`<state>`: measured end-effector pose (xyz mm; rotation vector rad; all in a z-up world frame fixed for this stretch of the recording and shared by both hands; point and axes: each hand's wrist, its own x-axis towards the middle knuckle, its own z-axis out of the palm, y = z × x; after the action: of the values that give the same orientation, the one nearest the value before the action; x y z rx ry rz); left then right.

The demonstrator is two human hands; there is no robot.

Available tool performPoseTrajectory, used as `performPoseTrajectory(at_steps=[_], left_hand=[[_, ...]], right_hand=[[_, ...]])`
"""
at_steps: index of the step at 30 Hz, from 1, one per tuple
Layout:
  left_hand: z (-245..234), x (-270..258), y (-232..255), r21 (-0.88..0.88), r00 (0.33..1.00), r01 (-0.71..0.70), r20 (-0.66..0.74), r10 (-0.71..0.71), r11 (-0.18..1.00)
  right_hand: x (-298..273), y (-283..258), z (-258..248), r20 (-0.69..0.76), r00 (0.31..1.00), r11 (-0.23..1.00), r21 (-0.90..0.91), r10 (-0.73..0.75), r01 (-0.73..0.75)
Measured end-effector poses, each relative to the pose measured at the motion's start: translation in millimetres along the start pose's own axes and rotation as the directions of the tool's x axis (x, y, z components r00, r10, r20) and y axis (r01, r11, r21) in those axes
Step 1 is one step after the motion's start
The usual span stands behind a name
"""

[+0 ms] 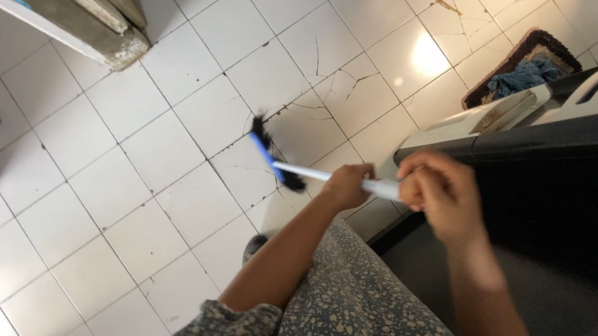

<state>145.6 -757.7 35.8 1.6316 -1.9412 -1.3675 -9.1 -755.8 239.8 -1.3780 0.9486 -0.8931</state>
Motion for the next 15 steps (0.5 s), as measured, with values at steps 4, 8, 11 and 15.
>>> performPoseTrajectory(at_steps=[4, 8, 11, 15], left_hand=[[4, -31, -72, 0.151, 1.000, 0.010, -0.020, -0.007, 0.988], [0, -83, -142, 0.079, 0.961, 0.277, -0.021, -0.276, 0.958], [-22, -104, -150, 0.147, 0.967, 0.256, -0.018, -0.256, 0.955], [-82, -123, -42, 0.126, 0.978, 0.125, 0.150, -0.144, 0.984]], right_hand=[[-1, 71, 35, -0.077, 0.983, 0.986, 0.022, 0.167, -0.166], [-10, 124, 84, 0.072, 0.992, 0.990, 0.089, 0.106, -0.113], [-11, 107, 103, 0.130, 0.984, 0.988, 0.076, 0.122, -0.133], [-20, -15, 97, -0.041, 0.986, 0.966, -0.199, 0.161, -0.166]])
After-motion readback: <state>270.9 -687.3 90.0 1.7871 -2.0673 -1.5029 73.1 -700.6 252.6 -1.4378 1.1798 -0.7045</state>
